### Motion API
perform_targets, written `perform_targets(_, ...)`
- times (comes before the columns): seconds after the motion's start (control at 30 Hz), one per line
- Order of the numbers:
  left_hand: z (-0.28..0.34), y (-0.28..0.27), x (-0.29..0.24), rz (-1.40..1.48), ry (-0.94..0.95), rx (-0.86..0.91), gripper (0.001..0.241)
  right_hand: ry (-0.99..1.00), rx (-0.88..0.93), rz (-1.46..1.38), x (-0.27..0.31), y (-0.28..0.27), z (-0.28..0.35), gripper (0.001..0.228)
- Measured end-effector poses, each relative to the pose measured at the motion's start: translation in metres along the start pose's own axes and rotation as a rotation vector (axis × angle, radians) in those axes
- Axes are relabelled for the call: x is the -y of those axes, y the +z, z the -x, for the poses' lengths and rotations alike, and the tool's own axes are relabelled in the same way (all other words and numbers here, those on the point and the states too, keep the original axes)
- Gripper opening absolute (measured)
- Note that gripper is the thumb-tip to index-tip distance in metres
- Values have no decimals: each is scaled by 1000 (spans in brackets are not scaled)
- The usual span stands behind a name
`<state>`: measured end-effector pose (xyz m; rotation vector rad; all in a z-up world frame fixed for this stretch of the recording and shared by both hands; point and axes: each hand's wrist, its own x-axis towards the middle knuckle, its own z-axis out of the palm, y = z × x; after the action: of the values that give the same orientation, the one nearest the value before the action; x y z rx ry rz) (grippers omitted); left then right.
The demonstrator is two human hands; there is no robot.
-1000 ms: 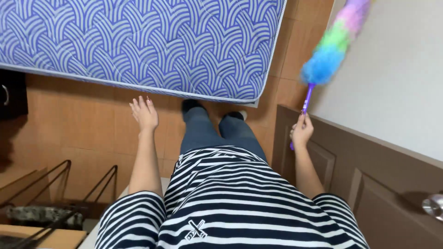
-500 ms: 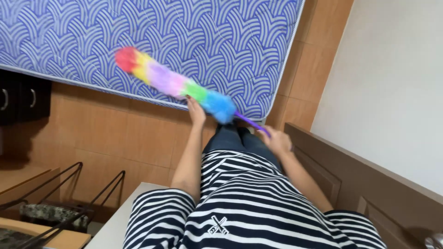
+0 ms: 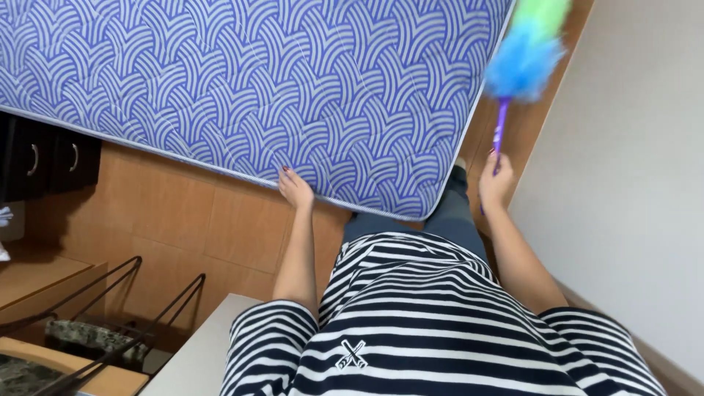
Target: Dusting a blue patterned mattress with a colorful feather duster.
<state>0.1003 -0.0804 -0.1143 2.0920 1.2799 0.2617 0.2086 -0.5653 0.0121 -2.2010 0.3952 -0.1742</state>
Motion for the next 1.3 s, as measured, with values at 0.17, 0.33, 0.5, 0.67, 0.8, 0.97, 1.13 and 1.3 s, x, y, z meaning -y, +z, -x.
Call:
perform_targets(0.17,51,61,-29,21,-6,51,66,-145,465,253,42,-32,-44,33)
perform_targets(0.33,142,98,-77,76,-72,131,64,-417,965,534,76,-79,-128,41)
perform_targets(0.5,203,131,-113,-34,-200,63,67,-447,1054,768,25,-103,-242,41)
perform_targets(0.67,240,139,-165,-70,-179,75,66,-271,699,578,-98,-131,-341,34)
perform_targets(0.8,249,153,-202,-72,-225,112,65,-161,385,329,-120,-129,-379,36)
perform_targets(0.97,245,186,-236,-65,-173,153,64,-42,415,-48,-50,-105,-340,40)
perform_targets(1.13,234,212,-267,-65,-86,173,63,-350,726,130,20,-112,-291,40)
perform_targets(1.3,235,198,-295,-56,11,218,59,-346,1181,785,80,-116,-274,37)
